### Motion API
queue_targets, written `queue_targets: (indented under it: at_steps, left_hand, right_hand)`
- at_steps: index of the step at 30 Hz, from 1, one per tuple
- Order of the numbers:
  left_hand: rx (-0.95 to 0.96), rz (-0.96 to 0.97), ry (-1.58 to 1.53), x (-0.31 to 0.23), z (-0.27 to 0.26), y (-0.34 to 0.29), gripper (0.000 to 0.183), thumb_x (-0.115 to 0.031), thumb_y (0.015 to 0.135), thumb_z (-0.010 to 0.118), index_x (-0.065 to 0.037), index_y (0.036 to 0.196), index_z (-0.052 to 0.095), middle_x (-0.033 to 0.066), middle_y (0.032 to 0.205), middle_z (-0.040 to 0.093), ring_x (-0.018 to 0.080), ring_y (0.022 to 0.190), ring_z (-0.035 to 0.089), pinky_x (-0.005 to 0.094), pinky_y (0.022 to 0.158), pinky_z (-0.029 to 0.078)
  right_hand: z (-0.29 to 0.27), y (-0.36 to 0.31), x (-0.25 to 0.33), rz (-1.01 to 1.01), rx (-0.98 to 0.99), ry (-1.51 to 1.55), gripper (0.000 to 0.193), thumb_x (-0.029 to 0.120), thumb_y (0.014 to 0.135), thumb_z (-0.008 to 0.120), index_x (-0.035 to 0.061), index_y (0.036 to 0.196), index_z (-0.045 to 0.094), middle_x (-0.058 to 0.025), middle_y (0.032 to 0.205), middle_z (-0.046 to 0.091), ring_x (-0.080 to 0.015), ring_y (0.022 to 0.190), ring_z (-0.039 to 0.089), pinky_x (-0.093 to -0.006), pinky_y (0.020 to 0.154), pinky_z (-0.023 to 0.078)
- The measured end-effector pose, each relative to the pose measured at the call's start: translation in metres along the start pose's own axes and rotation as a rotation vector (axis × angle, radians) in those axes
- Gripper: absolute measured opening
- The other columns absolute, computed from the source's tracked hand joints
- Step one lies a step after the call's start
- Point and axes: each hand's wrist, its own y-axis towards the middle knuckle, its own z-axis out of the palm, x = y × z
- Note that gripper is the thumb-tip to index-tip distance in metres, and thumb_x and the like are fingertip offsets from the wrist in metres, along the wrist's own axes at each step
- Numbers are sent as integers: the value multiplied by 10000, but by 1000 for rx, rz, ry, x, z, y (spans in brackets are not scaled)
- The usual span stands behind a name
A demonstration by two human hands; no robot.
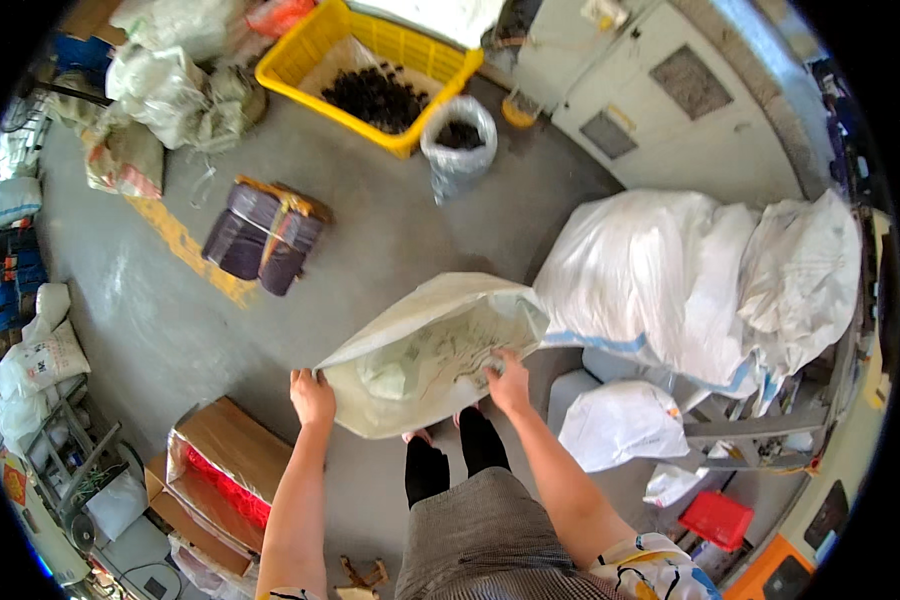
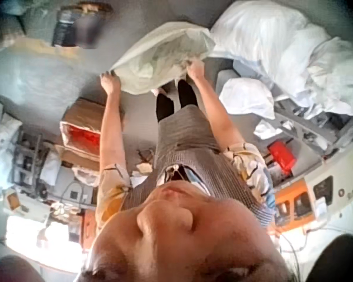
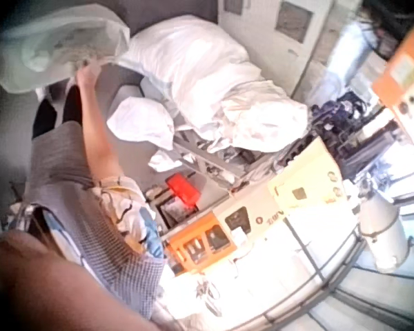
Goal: The person opens a white sack and pours black plastic bottle caps into a yellow basket. They then repeatedly scoop and separate the caps by hand, moving them within the basket and occasionally transferring some to a nearby plastic bag.
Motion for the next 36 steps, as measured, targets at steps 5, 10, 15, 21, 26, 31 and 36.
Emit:
queue_targets:
  at_steps: [5, 10, 15, 21, 26, 31, 36]
  left_hand:
    - [-120, 81, 9, -7, -144, 26, 178, -96, 803, 574, 65, 729, 557, 268, 771, 565, 451, 770, 530, 495, 710, 421]
    - [-312, -47, 0, 21, -264, 72, 257, -167, 819, 589, 80, 748, 597, 282, 716, 586, 460, 709, 563, 488, 642, 431]
    - [-466, -86, -13, 22, -350, 147, 270, -167, 828, 574, 95, 765, 600, 302, 717, 577, 460, 703, 564, 492, 656, 423]
    - [-586, -145, -122, 22, -419, 278, 307, -192, 836, 578, 107, 767, 599, 301, 701, 573, 457, 705, 567, 490, 651, 419]
    - [-669, -126, -192, 4, -434, 410, 346, -229, 860, 565, 87, 718, 546, 302, 692, 546, 476, 693, 528, 489, 607, 399]
    - [-713, -111, -186, -33, -424, 535, 317, -232, 873, 551, 69, 776, 564, 298, 741, 567, 473, 731, 538, 496, 626, 410]
    - [-699, -107, -264, -62, -403, 661, 281, -250, 884, 538, 21, 934, 597, 268, 863, 603, 441, 829, 567, 474, 709, 434]
  right_hand:
    - [-45, -9, 148, -251, 247, -266, 479, -28, 723, 546, 8, 1198, 497, -263, 997, 576, -417, 915, 570, -455, 791, 473]
    - [-41, 7, 293, -607, 250, -189, 523, -58, 706, 526, -37, 1224, 456, -269, 978, 575, -405, 889, 582, -444, 763, 485]
    - [-30, 46, 434, -788, 233, -87, 495, -50, 741, 528, -30, 1229, 450, -278, 960, 581, -411, 878, 575, -445, 776, 469]
    - [-2, 123, 581, -909, 172, -63, 515, -61, 750, 519, -14, 1258, 447, -275, 966, 590, -419, 856, 586, -443, 753, 484]
    - [28, 225, 676, -937, 130, -40, 514, -56, 762, 505, 20, 1267, 453, -267, 950, 592, -424, 843, 581, -455, 757, 479]
    - [48, 352, 752, -1001, 88, -102, 602, -73, 735, 461, 82, 1316, 430, -248, 987, 578, -401, 858, 587, -452, 743, 482]
    - [56, 456, 812, -937, 61, -156, 455, -18, 833, 417, 89, 1268, 491, -235, 1043, 586, -399, 922, 575, -446, 797, 473]
